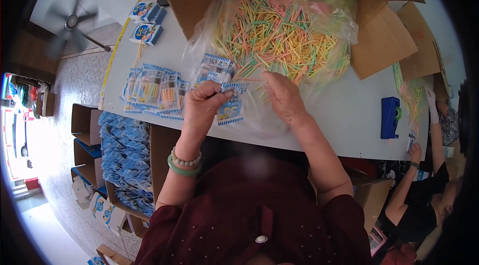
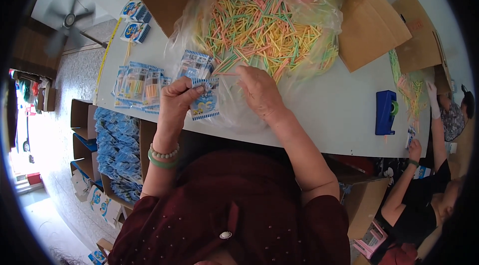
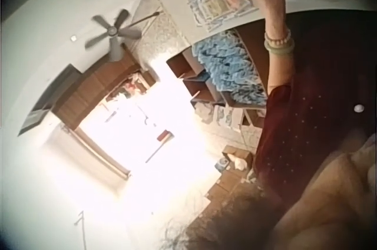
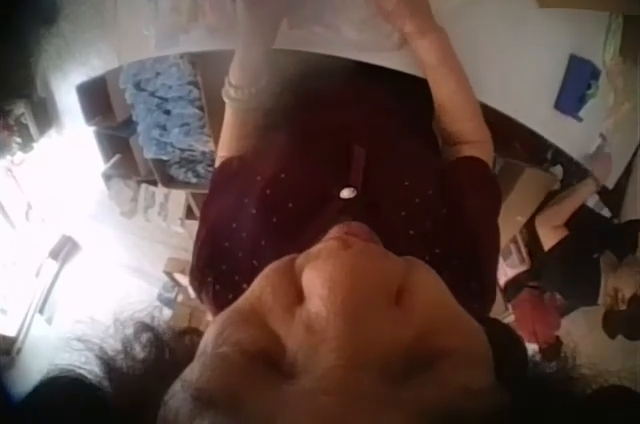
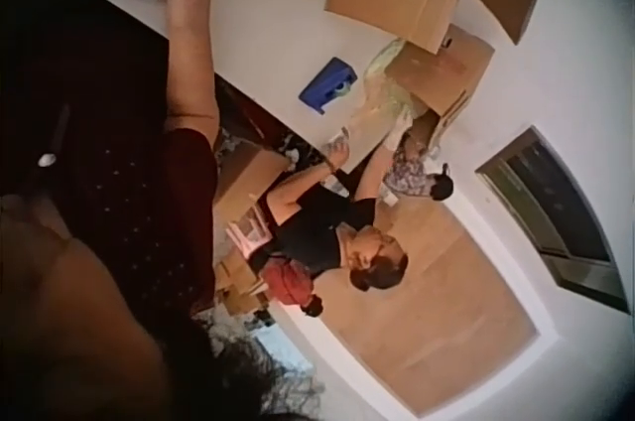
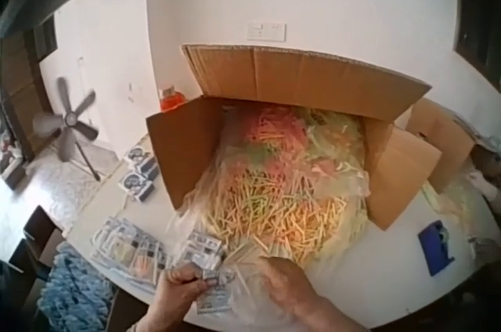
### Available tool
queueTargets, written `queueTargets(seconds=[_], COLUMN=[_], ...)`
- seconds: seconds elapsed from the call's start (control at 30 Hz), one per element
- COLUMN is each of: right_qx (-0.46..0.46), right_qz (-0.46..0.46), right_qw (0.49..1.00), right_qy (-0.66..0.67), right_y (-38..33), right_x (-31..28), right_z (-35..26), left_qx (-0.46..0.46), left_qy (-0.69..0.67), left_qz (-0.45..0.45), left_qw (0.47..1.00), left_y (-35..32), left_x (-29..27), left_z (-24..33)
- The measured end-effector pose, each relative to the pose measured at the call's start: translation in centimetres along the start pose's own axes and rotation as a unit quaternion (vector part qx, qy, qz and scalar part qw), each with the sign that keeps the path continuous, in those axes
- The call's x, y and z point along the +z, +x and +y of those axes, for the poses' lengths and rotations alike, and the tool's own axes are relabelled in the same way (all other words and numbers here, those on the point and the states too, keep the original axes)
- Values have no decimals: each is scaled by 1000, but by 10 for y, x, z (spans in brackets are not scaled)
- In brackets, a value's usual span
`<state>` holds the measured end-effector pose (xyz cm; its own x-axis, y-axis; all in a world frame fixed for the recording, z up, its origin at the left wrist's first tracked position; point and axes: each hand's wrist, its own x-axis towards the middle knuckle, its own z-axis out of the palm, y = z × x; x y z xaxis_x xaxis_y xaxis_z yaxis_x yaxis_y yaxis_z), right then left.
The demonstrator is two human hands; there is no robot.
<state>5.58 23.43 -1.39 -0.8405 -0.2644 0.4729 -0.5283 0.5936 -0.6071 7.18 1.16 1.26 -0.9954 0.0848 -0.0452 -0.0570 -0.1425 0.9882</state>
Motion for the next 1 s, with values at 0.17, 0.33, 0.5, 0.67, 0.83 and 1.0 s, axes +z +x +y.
queueTargets(seconds=[0.17,0.33,0.5,0.67,0.83,1.0], right_qx=[-70,-59,-72,-63,240,265], right_qz=[-179,-268,-296,-352,-198,-56], right_qw=[964,935,925,900,950,923], right_qy=[-182,-223,-225,-250,-8,273], right_y=[9,19,30,39,44,28], right_x=[-16,-12,-11,-10,-20,-14], right_z=[1,-2,-6,0,19,34], left_qx=[2,-35,-28,-36,-56,-85], left_qy=[37,-4,-1,-14,-36,-27], left_qz=[-63,-94,-90,-89,-71,-72], left_qw=[997,995,996,995,995,993], left_y=[-2,-7,-8,-9,-12,-10], left_x=[4,14,10,6,1,2], left_z=[-4,0,0,3,4,-3])
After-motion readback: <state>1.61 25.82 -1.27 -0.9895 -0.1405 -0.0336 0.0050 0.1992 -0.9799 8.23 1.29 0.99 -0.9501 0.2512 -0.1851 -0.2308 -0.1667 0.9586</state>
